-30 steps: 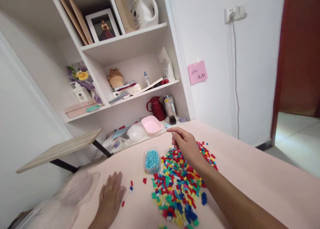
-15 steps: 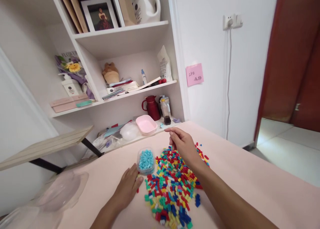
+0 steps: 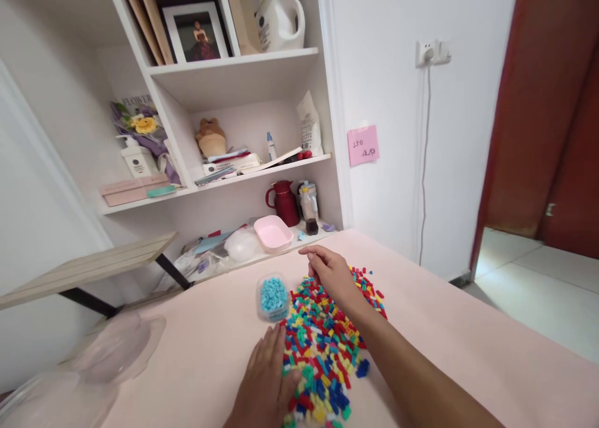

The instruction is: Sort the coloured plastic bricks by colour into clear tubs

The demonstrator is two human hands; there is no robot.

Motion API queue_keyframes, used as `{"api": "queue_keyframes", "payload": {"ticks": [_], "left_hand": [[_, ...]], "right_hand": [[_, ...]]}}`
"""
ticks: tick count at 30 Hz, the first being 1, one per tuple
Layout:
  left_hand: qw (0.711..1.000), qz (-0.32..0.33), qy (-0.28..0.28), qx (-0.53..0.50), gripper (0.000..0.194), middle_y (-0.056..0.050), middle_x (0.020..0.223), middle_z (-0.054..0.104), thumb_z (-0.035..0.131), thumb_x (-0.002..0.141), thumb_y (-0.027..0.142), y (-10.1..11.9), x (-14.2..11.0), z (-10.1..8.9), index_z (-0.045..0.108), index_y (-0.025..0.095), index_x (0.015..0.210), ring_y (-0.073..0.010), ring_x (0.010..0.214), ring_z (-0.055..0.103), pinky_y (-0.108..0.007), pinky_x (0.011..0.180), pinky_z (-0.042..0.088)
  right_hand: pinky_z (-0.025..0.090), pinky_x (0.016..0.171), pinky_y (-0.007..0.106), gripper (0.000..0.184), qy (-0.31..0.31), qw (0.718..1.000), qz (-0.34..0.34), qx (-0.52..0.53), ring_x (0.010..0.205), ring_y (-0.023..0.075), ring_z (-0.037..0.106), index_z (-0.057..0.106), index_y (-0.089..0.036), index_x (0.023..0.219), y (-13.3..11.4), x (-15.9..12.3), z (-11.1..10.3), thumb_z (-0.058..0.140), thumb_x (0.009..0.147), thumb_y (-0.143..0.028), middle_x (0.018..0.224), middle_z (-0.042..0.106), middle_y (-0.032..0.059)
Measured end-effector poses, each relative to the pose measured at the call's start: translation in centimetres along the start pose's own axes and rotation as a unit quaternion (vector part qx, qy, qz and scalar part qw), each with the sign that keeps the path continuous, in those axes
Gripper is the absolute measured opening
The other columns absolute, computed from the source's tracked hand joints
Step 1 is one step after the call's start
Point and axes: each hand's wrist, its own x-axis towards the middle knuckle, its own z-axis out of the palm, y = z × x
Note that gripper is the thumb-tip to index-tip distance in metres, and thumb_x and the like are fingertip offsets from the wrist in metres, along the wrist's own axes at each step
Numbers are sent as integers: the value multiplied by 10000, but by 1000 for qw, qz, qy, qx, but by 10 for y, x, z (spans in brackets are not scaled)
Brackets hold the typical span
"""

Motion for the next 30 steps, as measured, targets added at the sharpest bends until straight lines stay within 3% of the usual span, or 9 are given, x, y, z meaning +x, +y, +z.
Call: {"api": "queue_keyframes", "payload": {"ticks": [6, 10, 13, 15, 18, 21, 25, 28, 30], "left_hand": [[1000, 7, 2, -28, 666, -147, 1588, 210, 290, 951, 467, 32, 14, 5, 270, 114, 1515, -291, 1476, 165, -533, 1185, 174], [994, 40, 69, -76, 558, -129, 1566, 310, 301, 966, 440, 29, 25, 17, 436, 198, 1451, -299, 1458, 244, -550, 1157, 245], [977, 93, 156, -111, 466, -82, 1478, 483, 335, 967, 445, 18, 25, 18, 606, 276, 1306, -252, 1369, 431, -441, 1096, 401], [966, 141, 183, -116, 410, -55, 1341, 624, 362, 968, 428, 9, 20, 9, 683, 300, 1187, -198, 1216, 587, -337, 1000, 499], [943, 213, 248, -63, 326, -24, 1067, 757, 427, 956, 375, -6, 10, -10, 718, 288, 1076, -154, 997, 691, -265, 889, 552], [911, 230, 341, -15, 289, -11, 955, 776, 438, 956, 323, -24, -4, -24, 712, 262, 1025, -124, 882, 714, -209, 796, 569], [893, 191, 407, -1, 268, 7, 929, 775, 447, 950, 323, -54, -26, -28, 707, 274, 994, -115, 852, 717, -190, 768, 572], [898, 139, 415, -37, 260, 8, 922, 768, 464, 935, 366, -74, -41, -24, 711, 291, 967, -133, 843, 715, -214, 776, 571], [908, 69, 404, -90, 293, 4, 849, 755, 443, 937, 386, -82, -46, -18, 707, 276, 870, -142, 786, 709, -221, 727, 570]], "right_hand": [[400, 457, 212, 313, -90, 994, 37, -45, 437, 104, 506, 705, -178, 1000, 7, 0, 3, 440, 862, -272, 590, 587, -32], [489, 677, 264, 287, -126, 978, 2, -166, 690, 156, 639, 738, -202, 931, 18, -2, 6, 465, 844, -217, 809, 707, 24], [466, 882, 320, 288, -119, 964, -33, -234, 945, 200, 650, 746, -218, 951, 27, -1, 6, 476, 849, -199, 997, 716, 59], [447, 939, 339, 288, -110, 961, -30, -252, 1027, 213, 636, 739, -217, 981, 32, -1, 7, 484, 851, -196, 1060, 706, 71], [507, 834, 326, 309, -113, 965, 30, -234, 901, 205, 679, 704, -189, 1071, 37, -2, 11, 481, 858, -204, 999, 725, 72], [513, 545, 262, 360, -132, 963, 147, -183, 647, 162, 683, 625, -161, 1185, 40, -4, 19, 422, 892, -214, 980, 724, 81], [397, 362, 207, 354, -165, 940, 237, -184, 513, 128, 653, 584, -146, 1174, 41, 0, 31, 339, 947, -267, 1028, 708, 111], [363, 347, 204, 367, -202, 920, 247, -229, 417, 119, 593, 622, -128, 1040, 41, 9, 41, 313, 974, -315, 812, 719, 83], [391, 376, 215, 384, -220, 904, 251, -268, 381, 117, 557, 638, -124, 931, 43, 18, 48, 312, 983, -319, 679, 689, 60]]}}
